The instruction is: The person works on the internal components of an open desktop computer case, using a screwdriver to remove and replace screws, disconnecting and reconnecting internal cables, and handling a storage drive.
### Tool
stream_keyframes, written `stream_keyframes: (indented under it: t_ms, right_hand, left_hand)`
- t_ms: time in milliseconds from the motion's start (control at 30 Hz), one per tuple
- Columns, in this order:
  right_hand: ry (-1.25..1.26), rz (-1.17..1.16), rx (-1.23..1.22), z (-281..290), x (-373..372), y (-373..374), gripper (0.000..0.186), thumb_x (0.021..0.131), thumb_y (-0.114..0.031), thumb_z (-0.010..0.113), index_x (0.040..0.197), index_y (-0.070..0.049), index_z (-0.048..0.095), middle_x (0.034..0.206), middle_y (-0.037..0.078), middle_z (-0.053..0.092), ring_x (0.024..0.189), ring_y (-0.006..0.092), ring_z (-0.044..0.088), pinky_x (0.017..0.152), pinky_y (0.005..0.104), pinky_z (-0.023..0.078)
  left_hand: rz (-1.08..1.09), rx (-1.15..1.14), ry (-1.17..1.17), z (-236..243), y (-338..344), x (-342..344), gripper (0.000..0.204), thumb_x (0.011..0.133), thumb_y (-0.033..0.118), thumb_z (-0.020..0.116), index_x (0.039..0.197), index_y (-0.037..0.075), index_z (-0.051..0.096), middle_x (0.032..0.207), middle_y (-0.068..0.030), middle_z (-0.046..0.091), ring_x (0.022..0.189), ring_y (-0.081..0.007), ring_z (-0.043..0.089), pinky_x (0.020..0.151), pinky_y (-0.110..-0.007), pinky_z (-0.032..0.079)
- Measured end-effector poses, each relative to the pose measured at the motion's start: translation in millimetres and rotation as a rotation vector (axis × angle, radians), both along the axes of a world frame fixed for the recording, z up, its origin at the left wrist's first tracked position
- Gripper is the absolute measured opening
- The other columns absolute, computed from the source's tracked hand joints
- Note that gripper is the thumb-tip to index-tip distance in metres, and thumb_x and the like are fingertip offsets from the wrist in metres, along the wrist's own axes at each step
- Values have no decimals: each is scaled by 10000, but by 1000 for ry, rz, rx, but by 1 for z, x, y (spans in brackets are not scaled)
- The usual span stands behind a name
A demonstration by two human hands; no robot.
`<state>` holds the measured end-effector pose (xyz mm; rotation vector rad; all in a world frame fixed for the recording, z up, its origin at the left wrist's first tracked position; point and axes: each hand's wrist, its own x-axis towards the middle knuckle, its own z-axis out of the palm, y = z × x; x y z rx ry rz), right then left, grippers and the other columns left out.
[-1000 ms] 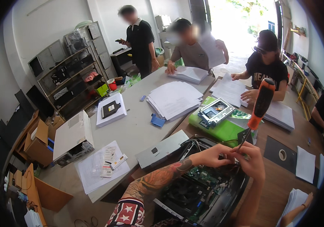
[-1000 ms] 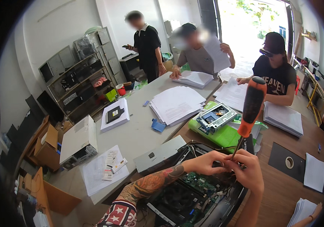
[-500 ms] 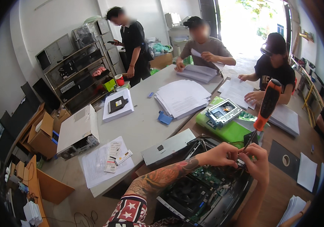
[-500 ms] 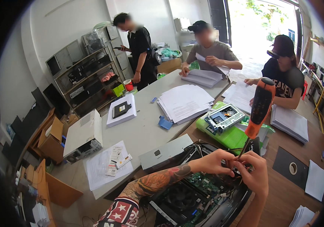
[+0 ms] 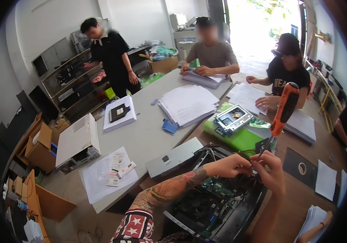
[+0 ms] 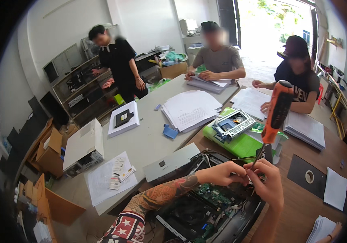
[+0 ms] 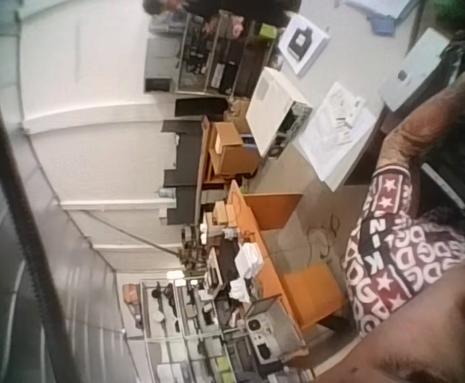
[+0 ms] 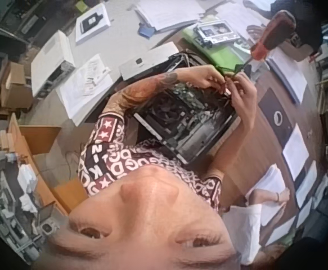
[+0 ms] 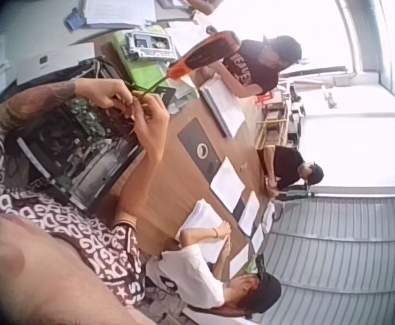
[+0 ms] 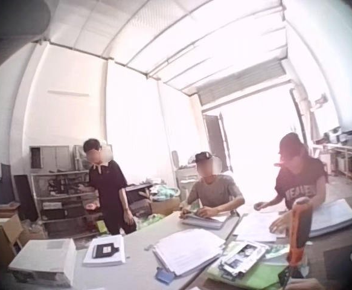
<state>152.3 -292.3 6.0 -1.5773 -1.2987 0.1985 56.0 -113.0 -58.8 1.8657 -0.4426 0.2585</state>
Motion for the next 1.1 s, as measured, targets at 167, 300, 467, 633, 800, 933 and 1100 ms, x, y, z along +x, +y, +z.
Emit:
stream_keyframes:
  t_ms: [167, 300, 467, 633, 800, 933, 1100]
  right_hand:
    - [-61, 31, 19, 1, -3, 1, 39, 840, 40, 656, 876, 55, 659, 877, 117, 672, 708, 176, 633, 650, 287, 487]
    - [-22, 34, 9, -2, 1, -5, 29, 842, 44, 643, 866, 60, 637, 873, 119, 678, 744, 184, 635, 664, 292, 482]
    - [-10, 66, -8, 3, -8, -1, 22, 847, 56, 628, 841, 59, 606, 861, 104, 662, 716, 173, 637, 647, 274, 475]
    - [-2, 71, 21, 3, -7, 0, 50, 843, 64, 628, 820, 59, 584, 853, 104, 654, 746, 175, 656, 650, 279, 482]
    - [-49, 62, 59, -1, -1, -1, 71, 823, 66, 650, 809, 56, 581, 834, 108, 658, 750, 182, 660, 652, 288, 486]
    - [-58, 15, 45, 1, -1, -4, 148, 776, 47, 718, 760, 49, 572, 767, 102, 636, 727, 181, 659, 645, 289, 483]
    - [-73, -5, 85, -4, 1, -3, 216, 735, 30, 770, 711, 38, 556, 718, 93, 608, 705, 175, 658, 627, 291, 478]
  left_hand:
    - [15, -30, -45, -3, 2, -2, 200, 803, -84, 599, 971, -30, 692, 891, -139, 732, 862, -194, 711, 761, -320, 537]
    - [94, 20, -93, -6, -5, 7, 131, 798, -18, 707, 928, -17, 687, 823, -105, 733, 786, -175, 695, 687, -310, 524]
    - [96, -79, 44, -4, -2, -2, 170, 763, 47, 784, 864, 8, 653, 773, -59, 705, 720, -126, 651, 642, -306, 511]
    - [66, -61, -3, 1, -2, -2, 201, 799, 86, 740, 953, 13, 633, 786, -26, 632, 754, -115, 607, 704, -294, 498]
    - [35, -21, 57, 3, 1, -3, 205, 819, 115, 722, 971, 20, 623, 832, -23, 618, 812, -118, 577, 764, -293, 473]
    - [21, -9, 76, -1, 1, -2, 182, 824, 87, 705, 974, 22, 626, 838, -24, 625, 808, -120, 575, 760, -302, 475]
    - [13, -18, 33, -5, 1, 1, 180, 825, 65, 691, 983, 12, 625, 843, -31, 631, 800, -120, 572, 750, -306, 476]
